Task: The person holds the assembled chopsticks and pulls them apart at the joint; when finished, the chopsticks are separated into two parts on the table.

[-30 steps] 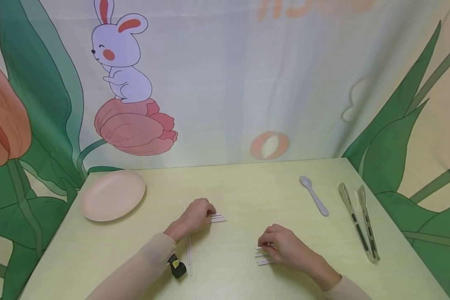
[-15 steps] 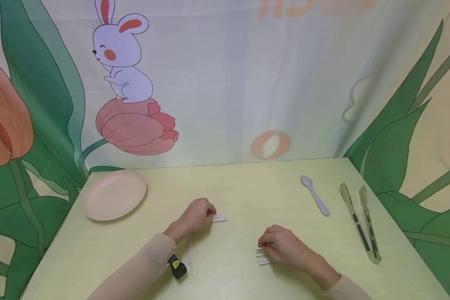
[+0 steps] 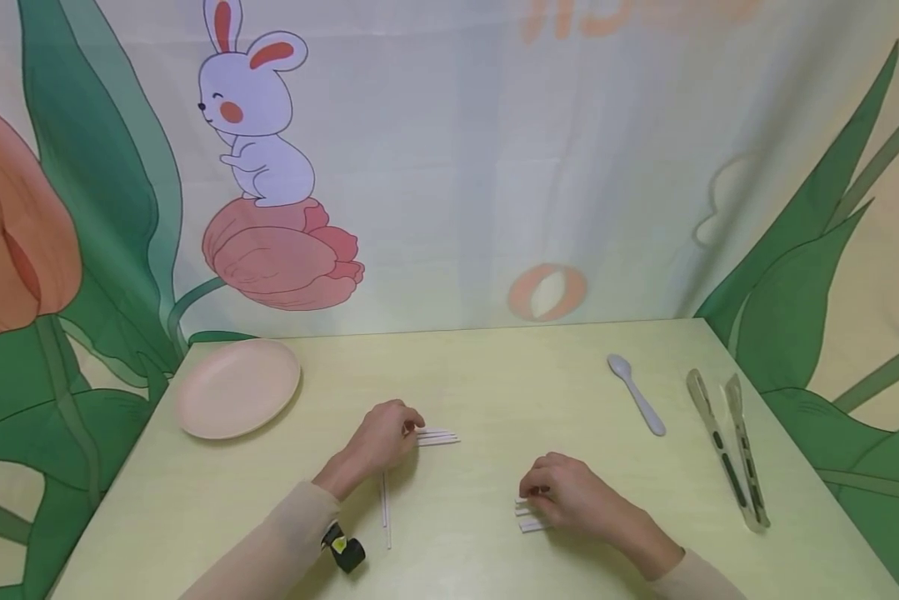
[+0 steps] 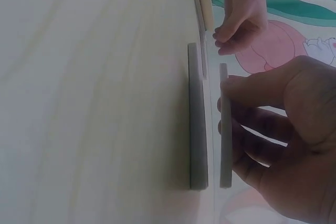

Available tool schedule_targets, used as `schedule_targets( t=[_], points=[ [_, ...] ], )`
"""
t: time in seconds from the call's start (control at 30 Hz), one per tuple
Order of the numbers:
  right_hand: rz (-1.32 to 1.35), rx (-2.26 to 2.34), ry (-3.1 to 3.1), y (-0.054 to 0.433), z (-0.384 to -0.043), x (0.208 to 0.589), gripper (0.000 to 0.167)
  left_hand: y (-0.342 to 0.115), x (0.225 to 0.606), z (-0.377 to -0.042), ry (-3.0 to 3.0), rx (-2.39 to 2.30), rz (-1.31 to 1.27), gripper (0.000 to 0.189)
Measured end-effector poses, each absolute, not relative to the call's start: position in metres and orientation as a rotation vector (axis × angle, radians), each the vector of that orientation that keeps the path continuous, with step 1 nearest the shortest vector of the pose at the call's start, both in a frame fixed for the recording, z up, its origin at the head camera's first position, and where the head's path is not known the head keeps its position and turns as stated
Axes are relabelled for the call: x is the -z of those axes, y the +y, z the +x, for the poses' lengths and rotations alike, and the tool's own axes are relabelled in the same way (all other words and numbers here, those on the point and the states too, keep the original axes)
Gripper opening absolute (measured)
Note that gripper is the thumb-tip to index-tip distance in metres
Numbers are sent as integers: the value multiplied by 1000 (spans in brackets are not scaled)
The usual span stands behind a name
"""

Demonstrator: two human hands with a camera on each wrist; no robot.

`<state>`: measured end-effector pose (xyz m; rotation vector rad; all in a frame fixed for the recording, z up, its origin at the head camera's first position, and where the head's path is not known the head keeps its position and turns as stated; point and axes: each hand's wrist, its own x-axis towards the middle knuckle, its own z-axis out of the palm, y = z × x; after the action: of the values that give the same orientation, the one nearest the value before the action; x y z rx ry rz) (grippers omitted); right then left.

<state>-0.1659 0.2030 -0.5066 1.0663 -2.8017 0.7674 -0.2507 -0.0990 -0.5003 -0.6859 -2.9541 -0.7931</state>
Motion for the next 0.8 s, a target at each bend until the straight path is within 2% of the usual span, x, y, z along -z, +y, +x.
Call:
schedule_targets(
  t=[0.8],
  points=[
    [1058, -834, -2940, 206, -167, 507, 10, -130, 512, -205, -2938, 871, -462, 10]
  ],
)
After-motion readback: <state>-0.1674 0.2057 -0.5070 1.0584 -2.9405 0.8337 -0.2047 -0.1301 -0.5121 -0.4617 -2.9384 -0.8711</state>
